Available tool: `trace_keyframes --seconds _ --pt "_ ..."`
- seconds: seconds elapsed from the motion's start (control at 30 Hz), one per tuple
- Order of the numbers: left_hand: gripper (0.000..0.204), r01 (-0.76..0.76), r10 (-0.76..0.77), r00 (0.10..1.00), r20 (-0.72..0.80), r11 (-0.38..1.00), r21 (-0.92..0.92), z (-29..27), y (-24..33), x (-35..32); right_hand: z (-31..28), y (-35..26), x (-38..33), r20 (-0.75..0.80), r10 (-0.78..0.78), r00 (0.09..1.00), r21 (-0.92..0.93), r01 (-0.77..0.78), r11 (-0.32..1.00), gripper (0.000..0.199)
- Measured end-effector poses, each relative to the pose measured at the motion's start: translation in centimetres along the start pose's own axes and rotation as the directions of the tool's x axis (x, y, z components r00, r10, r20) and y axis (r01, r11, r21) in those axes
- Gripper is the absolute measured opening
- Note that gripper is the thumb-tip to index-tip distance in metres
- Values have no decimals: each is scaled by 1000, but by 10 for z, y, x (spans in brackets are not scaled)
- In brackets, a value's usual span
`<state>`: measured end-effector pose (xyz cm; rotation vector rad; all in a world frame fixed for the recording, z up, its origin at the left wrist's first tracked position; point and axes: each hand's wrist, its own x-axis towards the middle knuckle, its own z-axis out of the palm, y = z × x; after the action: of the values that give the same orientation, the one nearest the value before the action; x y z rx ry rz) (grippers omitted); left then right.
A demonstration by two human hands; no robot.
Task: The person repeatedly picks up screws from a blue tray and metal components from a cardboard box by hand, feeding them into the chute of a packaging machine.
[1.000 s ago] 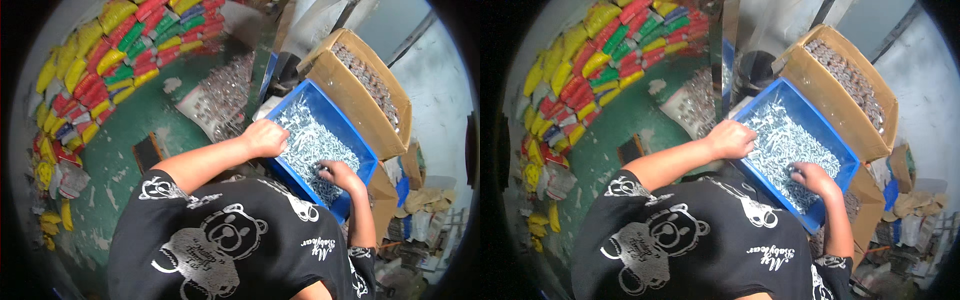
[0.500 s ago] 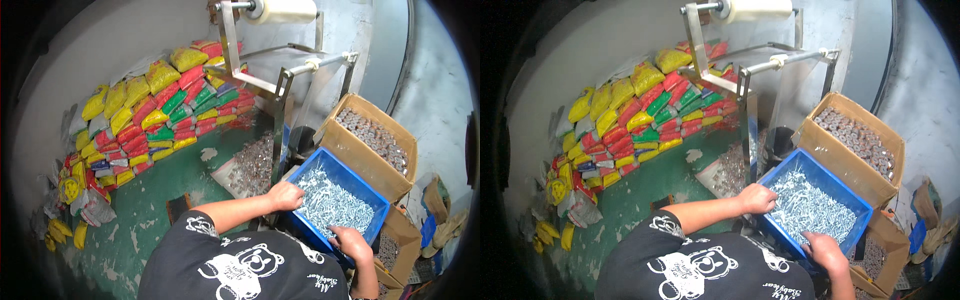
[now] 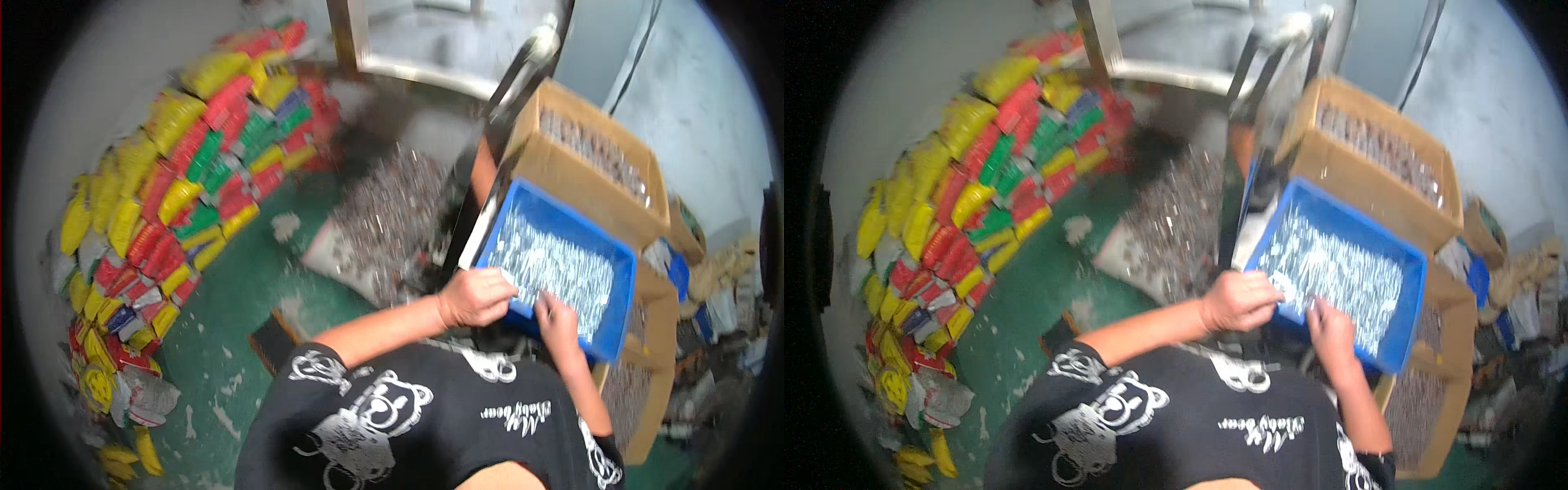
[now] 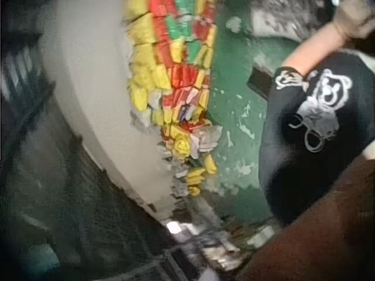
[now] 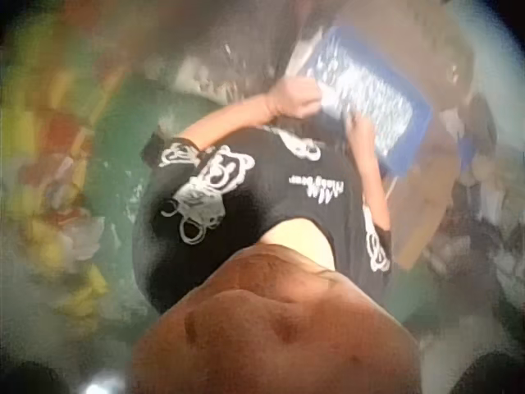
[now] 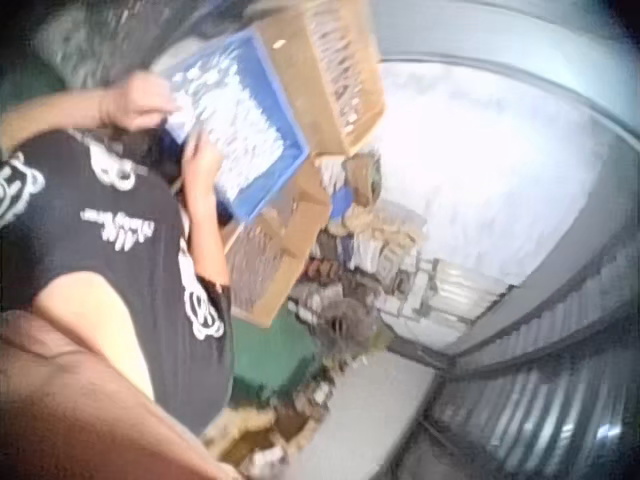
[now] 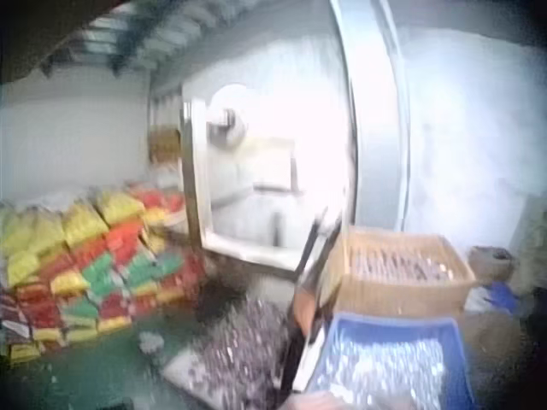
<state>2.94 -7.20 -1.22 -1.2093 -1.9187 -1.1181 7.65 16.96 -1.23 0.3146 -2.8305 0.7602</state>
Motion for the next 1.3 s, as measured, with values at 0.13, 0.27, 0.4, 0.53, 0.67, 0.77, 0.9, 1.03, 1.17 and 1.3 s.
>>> trace_keyframes --seconds 0.13,0.27,0.4,0.53,0.67,0.77,0.9,1.03,1.17,1.3 --pt "21 126 -135 970 201 990 55 -90 -33 -103 27 9 18 -300 267 916 -1 -280 960 23" --pt "24 899 -901 392 186 418 130 -169 -93 -306 36 7 27 -378 336 863 -240 -442 865 28" --pt "21 956 -985 131 110 155 248 -218 -99 -388 32 20 27 -297 541 786 -193 -605 773 31" --pt "23 979 -952 9 305 70 191 -231 -108 -424 37 15 31 -341 466 816 -238 -555 797 32" --pt "23 972 -936 61 346 134 191 -233 -117 -436 36 11 32 -302 534 789 -272 -609 745 31" --pt "24 974 -933 56 355 129 184 -250 -115 -431 36 30 27 -346 467 814 -334 -572 749 31" --pt "24 943 -955 86 284 170 286 -288 -99 -456 38 31 35 -348 443 826 -373 -555 743 31" --pt "24 970 -976 -20 217 33 239 -328 -87 -475 37 42 30 -366 435 823 -396 -560 727 30" --pt "27 967 -985 -119 124 -87 238 -355 -98 -468 37 37 27 -367 447 816 -382 -570 727 31" --pt "26 917 -990 107 92 134 375 -360 -133 -461 36 16 38 -322 510 797 -345 -601 721 35"
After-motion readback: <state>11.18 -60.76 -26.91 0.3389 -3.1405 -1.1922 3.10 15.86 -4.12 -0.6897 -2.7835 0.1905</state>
